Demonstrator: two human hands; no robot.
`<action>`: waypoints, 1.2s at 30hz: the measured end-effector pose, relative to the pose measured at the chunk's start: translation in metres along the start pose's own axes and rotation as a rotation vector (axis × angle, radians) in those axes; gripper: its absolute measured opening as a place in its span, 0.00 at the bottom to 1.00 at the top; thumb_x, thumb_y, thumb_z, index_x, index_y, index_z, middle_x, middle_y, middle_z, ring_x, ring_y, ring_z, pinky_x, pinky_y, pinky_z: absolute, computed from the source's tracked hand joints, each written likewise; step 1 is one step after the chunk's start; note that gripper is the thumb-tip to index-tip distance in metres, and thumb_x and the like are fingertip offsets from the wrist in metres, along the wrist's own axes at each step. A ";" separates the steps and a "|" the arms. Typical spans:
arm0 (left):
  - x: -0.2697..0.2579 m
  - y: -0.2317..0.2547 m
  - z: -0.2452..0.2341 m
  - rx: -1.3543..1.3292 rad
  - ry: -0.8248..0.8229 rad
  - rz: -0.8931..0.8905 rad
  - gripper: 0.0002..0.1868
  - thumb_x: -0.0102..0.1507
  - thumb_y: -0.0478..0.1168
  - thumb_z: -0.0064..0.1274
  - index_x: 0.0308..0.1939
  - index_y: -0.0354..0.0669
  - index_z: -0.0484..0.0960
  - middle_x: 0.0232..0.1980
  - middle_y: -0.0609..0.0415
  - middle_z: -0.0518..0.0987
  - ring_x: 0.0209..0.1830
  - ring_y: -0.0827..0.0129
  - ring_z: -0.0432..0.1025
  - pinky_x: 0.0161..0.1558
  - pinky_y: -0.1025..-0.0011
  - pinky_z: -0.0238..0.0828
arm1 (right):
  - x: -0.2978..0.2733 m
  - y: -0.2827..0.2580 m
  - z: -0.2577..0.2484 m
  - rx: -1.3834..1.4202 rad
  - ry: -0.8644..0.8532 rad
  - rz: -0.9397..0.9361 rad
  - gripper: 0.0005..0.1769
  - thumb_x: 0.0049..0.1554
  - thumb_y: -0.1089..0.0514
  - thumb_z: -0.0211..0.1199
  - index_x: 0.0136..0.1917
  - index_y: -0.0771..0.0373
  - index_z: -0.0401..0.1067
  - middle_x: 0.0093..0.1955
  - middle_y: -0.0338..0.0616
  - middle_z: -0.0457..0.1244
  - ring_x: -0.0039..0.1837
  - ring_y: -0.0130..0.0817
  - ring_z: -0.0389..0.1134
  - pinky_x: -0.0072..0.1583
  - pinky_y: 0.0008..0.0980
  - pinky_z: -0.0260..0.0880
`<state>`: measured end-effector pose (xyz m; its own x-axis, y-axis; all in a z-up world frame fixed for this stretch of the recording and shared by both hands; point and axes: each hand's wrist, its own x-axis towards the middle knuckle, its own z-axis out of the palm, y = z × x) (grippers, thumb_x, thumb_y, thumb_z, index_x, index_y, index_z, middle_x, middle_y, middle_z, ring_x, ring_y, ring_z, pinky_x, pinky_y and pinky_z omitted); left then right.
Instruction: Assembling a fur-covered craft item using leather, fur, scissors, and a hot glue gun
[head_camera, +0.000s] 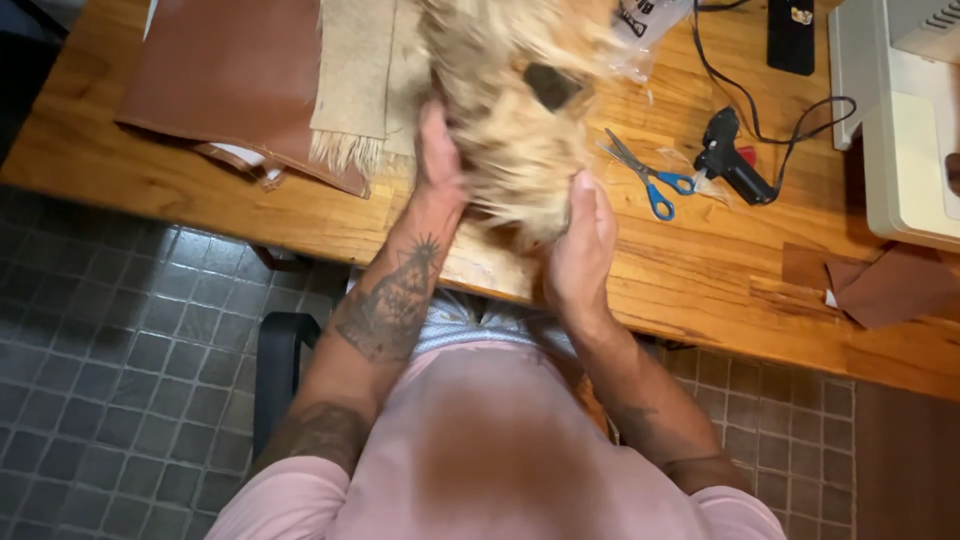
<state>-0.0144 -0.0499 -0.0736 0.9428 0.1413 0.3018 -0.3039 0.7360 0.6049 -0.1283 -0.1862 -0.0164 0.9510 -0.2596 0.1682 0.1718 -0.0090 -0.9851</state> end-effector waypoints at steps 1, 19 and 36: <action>-0.001 0.000 0.000 -0.004 -0.001 -0.001 0.19 0.70 0.47 0.41 0.51 0.39 0.83 0.53 0.43 0.83 0.53 0.51 0.77 0.55 0.50 0.76 | -0.005 0.004 0.001 0.027 -0.027 -0.044 0.23 0.69 0.47 0.46 0.59 0.65 0.74 0.57 0.47 0.68 0.61 0.32 0.67 0.68 0.37 0.65; -0.001 0.000 -0.017 -0.085 -0.049 -0.005 0.20 0.70 0.48 0.41 0.52 0.39 0.82 0.55 0.43 0.82 0.55 0.51 0.76 0.57 0.51 0.75 | 0.039 0.005 -0.016 -0.338 -0.263 -0.568 0.35 0.62 0.67 0.64 0.79 0.56 0.57 0.67 0.54 0.58 0.59 0.36 0.67 0.54 0.26 0.72; -0.034 -0.003 -0.107 -0.150 -0.122 -0.036 0.21 0.70 0.50 0.41 0.54 0.39 0.81 0.56 0.43 0.81 0.56 0.51 0.75 0.59 0.51 0.74 | 0.078 -0.022 -0.001 -0.559 -0.489 -1.115 0.50 0.64 0.21 0.24 0.78 0.53 0.64 0.80 0.54 0.49 0.74 0.47 0.54 0.70 0.55 0.62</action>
<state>-0.0308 0.0137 -0.1642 0.9265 0.0387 0.3742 -0.2379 0.8308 0.5032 -0.0582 -0.2068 0.0181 0.3869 0.5135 0.7659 0.8947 -0.4102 -0.1769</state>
